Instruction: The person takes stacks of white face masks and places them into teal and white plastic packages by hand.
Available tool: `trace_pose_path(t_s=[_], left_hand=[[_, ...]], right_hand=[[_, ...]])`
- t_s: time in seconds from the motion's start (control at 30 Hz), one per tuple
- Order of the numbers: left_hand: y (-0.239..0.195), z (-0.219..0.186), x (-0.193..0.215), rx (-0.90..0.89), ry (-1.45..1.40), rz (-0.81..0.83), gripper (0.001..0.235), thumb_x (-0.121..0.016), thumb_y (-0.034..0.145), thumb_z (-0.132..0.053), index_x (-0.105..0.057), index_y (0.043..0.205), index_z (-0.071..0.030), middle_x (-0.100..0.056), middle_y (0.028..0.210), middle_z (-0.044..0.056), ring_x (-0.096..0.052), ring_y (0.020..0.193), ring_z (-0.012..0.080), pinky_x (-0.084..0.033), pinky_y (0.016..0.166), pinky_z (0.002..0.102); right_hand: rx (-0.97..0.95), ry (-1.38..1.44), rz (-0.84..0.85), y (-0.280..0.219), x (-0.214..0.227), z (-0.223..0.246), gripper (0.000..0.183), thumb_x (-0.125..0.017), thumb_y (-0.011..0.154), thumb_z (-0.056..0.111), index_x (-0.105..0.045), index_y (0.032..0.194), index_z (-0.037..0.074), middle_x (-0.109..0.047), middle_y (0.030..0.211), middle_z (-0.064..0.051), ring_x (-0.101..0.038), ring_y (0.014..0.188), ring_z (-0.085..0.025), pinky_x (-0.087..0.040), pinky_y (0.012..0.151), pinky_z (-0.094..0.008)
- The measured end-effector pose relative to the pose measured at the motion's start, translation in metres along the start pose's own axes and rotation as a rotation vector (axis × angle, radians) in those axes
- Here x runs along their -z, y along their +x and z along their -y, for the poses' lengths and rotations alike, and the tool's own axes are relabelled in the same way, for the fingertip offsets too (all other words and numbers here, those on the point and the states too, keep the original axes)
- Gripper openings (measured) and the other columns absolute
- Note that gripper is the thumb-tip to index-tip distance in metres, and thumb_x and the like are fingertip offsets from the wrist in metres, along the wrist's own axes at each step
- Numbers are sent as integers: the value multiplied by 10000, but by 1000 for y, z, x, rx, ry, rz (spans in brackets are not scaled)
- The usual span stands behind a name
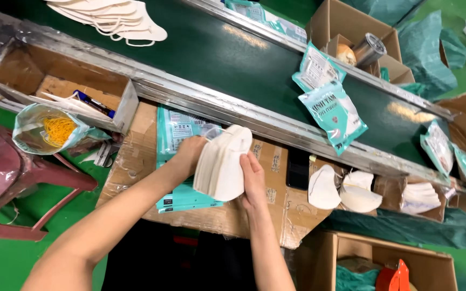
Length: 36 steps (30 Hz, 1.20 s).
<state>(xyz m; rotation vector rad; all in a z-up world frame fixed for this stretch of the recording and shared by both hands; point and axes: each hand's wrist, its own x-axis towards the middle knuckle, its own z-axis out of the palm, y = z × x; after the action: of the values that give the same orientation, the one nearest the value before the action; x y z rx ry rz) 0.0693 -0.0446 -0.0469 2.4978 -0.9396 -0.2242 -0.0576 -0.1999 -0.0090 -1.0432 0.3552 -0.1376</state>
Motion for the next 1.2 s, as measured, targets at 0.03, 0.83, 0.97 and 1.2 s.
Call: trace_pose_path(t_s=[0.03,0.83,0.97,1.2], left_hand=[[-2,0,-5,-5,-1,10,138,-685,865,-200,-728,884,-70,-723,929,186,-715,887,371,-581,773,459],[-106,-105,32,-501,-38,-515,260,-663,870,-78,-603,1120,-33,-627,1106,115,-627,1071,295,-546,946,414],[-101,-113,40,-146,-770,-884,401,-729,947,-147,-516,1234,35,-596,1240,125,-579,1175,255,-463,1012,373],[-98,-134,4,125,-1305,-733,302,-759,970,-74,-666,1228,54,-724,1183,108,-681,1096,183,-545,1000,345]], right_hand=[[-1,4,-10,-1,1,-1,352,-544,1048,169,-605,1345,-11,-739,1143,-95,-716,952,-142,-598,807,-296],[666,-721,-229,-52,10,25,191,-741,856,23,-692,1036,-17,-627,1064,-39,-598,979,-151,-486,864,-259],[456,-403,-237,-54,8,34,173,-726,934,46,-693,1099,4,-666,1079,-49,-613,997,-137,-513,879,-258],[220,95,-188,-64,-14,29,300,-688,886,76,-625,1176,35,-703,1125,-77,-675,1032,-155,-564,881,-297]])
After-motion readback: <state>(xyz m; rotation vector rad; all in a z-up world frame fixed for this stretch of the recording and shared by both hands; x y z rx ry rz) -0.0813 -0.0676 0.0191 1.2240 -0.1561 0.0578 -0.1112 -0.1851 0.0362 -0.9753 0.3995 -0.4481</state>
